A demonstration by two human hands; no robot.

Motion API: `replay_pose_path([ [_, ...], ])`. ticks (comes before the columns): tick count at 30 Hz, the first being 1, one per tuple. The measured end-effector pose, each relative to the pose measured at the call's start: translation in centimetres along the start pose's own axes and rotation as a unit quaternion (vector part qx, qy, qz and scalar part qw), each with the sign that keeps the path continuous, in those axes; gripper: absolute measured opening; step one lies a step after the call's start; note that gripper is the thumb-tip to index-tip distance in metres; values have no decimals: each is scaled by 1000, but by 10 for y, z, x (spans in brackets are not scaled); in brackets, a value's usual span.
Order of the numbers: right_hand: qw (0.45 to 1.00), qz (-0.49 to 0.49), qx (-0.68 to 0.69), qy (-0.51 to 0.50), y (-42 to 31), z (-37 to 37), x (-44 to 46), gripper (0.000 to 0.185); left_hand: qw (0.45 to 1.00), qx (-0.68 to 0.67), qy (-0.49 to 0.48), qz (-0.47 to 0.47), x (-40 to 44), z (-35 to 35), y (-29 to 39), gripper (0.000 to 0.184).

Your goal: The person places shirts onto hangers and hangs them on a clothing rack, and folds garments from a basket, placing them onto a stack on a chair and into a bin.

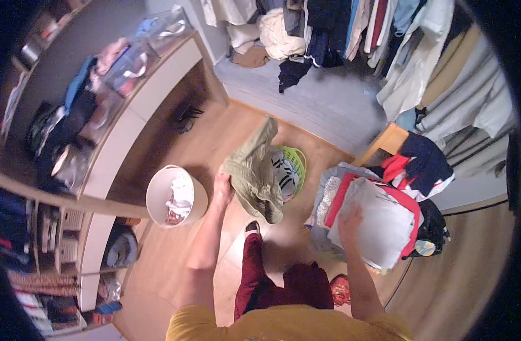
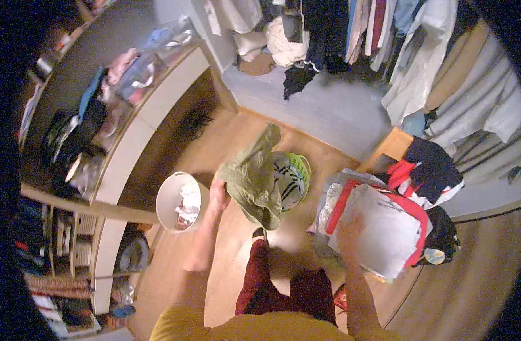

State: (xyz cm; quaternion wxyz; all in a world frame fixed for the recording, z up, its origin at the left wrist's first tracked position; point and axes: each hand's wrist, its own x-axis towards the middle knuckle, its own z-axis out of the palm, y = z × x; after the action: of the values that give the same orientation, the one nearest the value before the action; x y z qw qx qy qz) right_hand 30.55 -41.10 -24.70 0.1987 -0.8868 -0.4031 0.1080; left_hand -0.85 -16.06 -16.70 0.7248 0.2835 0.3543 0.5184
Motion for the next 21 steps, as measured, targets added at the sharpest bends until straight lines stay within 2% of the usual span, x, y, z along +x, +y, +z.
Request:
replay_pose_path([
  [1,988,-26,144,-41,-7,-1,0,57,1000,-16,-17,13,-25,16,19,33],
  [3,944,-136,296,-54,-54,-21,-14,55,998,-27,-22,44,-73,49,54,25],
  [4,925,-222,308,-24,-85,-36,-28,53,998,-30,-17,52,-98,63,65,25],
  [6,863,-281,416,-57,-140,-66,-54,59,996,23,-3,85,-136,91,87,19],
  [8,897,-303,314,-66,-187,-128,-84,59,993,51,6,103,-170,106,103,14],
  [9,905,-364,219,-8,-193,-137,-88,53,983,127,-5,130,-179,100,106,12],
  [10,920,-326,199,-90,-186,-120,-80,43,967,203,-15,155,-189,90,111,10],
  [11,930,-298,185,-111,-182,-127,-77,37,932,303,11,200,-205,86,126,8],
  [12,939,-271,171,-129,-183,-137,-77,34,920,323,44,219,-233,96,150,8],
  [14,921,-279,273,-3,-195,-166,-89,10,864,415,43,281,-247,48,167,7],
  [15,920,-280,275,-3,-205,-179,-101,10,834,456,79,301,-265,42,175,10],
  [16,906,-286,309,29,-213,-191,-115,7,834,457,81,299,-283,36,180,10],
  [18,893,-294,337,49,-226,-194,-140,5,796,479,169,329,-318,19,181,8],
  [20,833,-399,379,64,-242,-186,-163,7,808,459,173,328,-340,-11,180,11],
  [21,819,-423,385,45,-246,-175,-170,13,781,481,137,374,-352,-22,183,13],
])
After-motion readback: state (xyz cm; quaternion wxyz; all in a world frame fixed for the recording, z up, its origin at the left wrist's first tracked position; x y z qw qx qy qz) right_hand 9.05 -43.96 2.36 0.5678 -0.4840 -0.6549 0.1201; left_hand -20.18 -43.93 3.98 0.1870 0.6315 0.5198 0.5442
